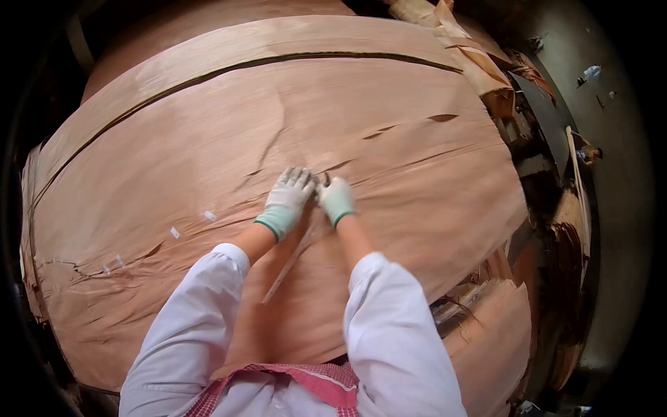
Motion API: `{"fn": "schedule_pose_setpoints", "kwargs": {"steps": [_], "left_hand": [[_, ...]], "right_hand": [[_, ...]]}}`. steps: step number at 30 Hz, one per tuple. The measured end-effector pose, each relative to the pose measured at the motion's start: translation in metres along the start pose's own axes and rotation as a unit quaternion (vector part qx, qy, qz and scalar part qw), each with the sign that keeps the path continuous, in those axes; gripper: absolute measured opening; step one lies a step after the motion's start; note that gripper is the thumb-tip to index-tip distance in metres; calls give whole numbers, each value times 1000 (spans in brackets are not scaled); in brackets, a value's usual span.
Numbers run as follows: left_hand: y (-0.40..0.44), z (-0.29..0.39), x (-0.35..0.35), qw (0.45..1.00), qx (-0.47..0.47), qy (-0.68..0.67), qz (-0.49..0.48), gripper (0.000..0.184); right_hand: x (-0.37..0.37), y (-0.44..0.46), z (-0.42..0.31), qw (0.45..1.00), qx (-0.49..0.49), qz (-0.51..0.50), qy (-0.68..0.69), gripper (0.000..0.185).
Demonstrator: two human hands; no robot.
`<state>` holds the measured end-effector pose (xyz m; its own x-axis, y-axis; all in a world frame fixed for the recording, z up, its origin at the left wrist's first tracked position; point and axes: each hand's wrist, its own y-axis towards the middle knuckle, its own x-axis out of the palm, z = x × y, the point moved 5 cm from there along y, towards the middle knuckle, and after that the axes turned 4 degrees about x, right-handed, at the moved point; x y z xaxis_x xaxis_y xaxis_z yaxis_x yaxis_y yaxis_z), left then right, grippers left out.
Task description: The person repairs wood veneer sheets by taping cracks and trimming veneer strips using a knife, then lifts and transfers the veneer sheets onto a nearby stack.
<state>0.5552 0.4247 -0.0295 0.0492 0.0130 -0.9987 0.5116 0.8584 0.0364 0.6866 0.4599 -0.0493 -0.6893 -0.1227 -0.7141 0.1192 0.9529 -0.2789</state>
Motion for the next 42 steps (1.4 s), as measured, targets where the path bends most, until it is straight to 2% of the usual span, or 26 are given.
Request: {"fn": "schedule_pose_setpoints", "kwargs": {"steps": [1,3,4,6,8,9,11,14,17,18,20,23,26,28,30,33,37,39,42], "left_hand": [[1,4,0,1000,-8,-8,-15,51],[7,8,-2,999,-29,-18,-41,51],[8,11,-7,999,-39,-20,-19,47],[14,11,-25,996,-56,-23,-67,43],[32,9,-30,990,-82,-15,-113,37],[42,13,-34,993,-95,-55,-40,37],[66,26,-39,979,-118,-129,109,38],[137,61,-27,961,-103,-131,221,40],[190,81,12,980,-130,-48,140,42],[197,84,25,979,-145,-61,131,42],[199,88,28,973,-157,-75,149,41],[199,89,25,971,-163,-81,157,41],[204,87,23,971,-175,-67,146,39],[206,92,11,970,-190,-74,135,36],[214,89,-1,961,-185,-72,192,34],[239,86,-2,954,-163,-76,240,32],[255,83,20,965,-148,-76,205,30],[255,84,23,958,-148,-75,234,29],[252,86,25,959,-155,-73,228,30]], "right_hand": [[11,-15,9,979,53,-55,188,24],[9,-46,7,947,102,-80,293,16],[-9,-55,-1,945,98,-73,303,18],[-44,-67,-14,941,86,-62,323,22],[-76,-45,13,939,26,-41,339,21],[-92,-32,27,937,-5,-35,346,20],[-118,-20,50,937,21,-69,341,13],[-148,11,90,942,12,-90,323,11],[-184,44,126,946,9,-83,313,13],[-198,59,132,948,15,-87,306,14],[-215,93,144,946,-6,-91,311,17],[-222,127,114,964,-31,-113,237,20],[-202,167,85,957,-68,-139,243,22],[-185,191,74,959,-34,-154,236,23],[-180,203,64,966,1,-150,209,21],[-174,206,74,926,49,-164,337,20],[-179,211,78,939,55,-164,298,18],[-178,216,77,948,58,-168,265,18],[-173,237,76,971,23,-154,182,24]]}}
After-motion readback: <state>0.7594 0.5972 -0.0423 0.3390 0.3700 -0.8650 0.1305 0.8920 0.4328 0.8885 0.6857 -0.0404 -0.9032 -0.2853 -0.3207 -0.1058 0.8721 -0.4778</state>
